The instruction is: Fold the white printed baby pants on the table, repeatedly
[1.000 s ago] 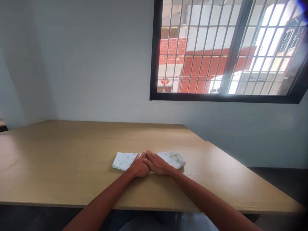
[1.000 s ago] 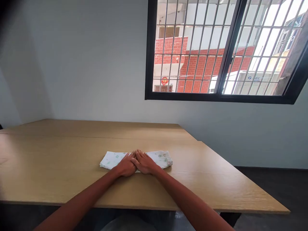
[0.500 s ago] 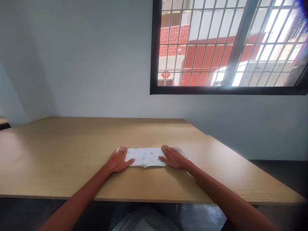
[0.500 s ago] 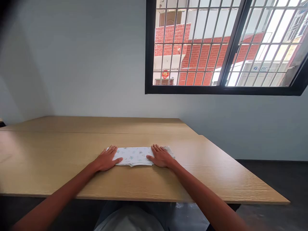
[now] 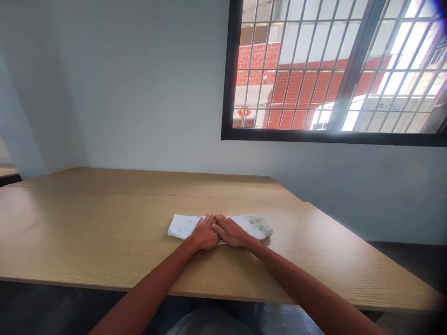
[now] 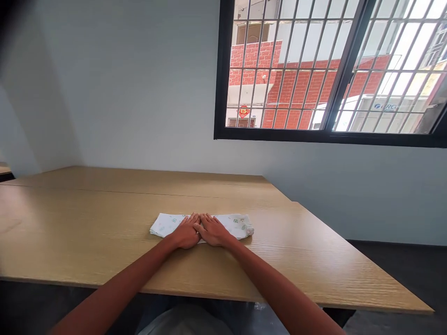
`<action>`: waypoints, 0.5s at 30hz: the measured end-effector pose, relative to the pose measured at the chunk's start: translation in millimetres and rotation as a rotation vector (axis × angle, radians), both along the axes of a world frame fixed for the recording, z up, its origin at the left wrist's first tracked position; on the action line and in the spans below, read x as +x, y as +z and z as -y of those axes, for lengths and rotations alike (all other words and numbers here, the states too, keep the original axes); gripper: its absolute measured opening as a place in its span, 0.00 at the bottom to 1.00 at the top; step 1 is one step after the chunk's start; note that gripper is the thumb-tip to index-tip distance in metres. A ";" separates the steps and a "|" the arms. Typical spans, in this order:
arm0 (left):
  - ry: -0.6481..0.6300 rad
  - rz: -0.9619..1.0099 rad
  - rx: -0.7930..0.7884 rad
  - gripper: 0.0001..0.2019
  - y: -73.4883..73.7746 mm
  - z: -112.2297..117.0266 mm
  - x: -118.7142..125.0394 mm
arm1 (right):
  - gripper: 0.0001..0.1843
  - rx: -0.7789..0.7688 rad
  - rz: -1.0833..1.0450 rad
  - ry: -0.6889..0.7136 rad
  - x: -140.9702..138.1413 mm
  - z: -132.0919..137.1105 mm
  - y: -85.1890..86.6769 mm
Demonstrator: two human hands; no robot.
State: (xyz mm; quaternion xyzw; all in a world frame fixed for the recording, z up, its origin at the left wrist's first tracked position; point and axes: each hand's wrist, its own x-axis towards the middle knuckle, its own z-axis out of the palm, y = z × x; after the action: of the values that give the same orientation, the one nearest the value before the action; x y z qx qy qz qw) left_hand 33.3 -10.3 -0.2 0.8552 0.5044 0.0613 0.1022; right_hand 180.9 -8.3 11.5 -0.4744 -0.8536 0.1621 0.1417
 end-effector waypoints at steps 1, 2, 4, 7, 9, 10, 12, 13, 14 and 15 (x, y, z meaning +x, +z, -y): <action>0.005 0.007 0.008 0.36 -2.3 0.8 -6.4 | 0.36 -0.010 0.041 0.002 8.1 -0.6 -0.5; 0.010 0.009 0.013 0.37 -3.7 1.8 -13.8 | 0.39 -0.017 0.079 0.000 17.2 -1.0 -0.6; 0.022 0.001 0.025 0.39 -4.6 3.5 -30.1 | 0.44 -0.022 0.171 -0.014 35.7 -1.1 0.1; 0.081 -0.021 0.028 0.40 -6.0 5.1 -55.5 | 0.48 -0.023 0.252 -0.065 59.7 -1.4 1.2; 0.136 -0.026 0.034 0.41 -8.7 5.5 -70.8 | 0.48 -0.023 0.266 -0.086 71.3 -2.7 0.6; 0.157 -0.025 0.039 0.43 -10.2 5.5 -77.1 | 0.48 -0.020 0.267 -0.090 75.5 -3.5 0.1; 0.181 -0.022 0.051 0.44 -11.6 4.6 -85.5 | 0.47 -0.010 0.268 -0.085 80.1 -5.1 -0.4; 0.187 -0.025 0.050 0.45 -10.7 3.5 -87.2 | 0.46 -0.006 0.266 -0.082 80.2 -5.4 0.0; 0.193 -0.034 0.040 0.45 -8.4 1.9 -87.0 | 0.44 0.000 0.252 -0.086 78.4 -5.3 1.0; 0.203 -0.051 0.022 0.45 -4.7 -0.3 -84.7 | 0.41 0.008 0.229 -0.099 74.5 -4.7 2.6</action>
State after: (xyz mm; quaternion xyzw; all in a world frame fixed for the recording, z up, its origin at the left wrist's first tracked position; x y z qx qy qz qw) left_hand -51.4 -10.0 -4.8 0.8021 0.5901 0.0548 0.0732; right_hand 255.4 -3.6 14.1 -0.5308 -0.8404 0.0961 0.0529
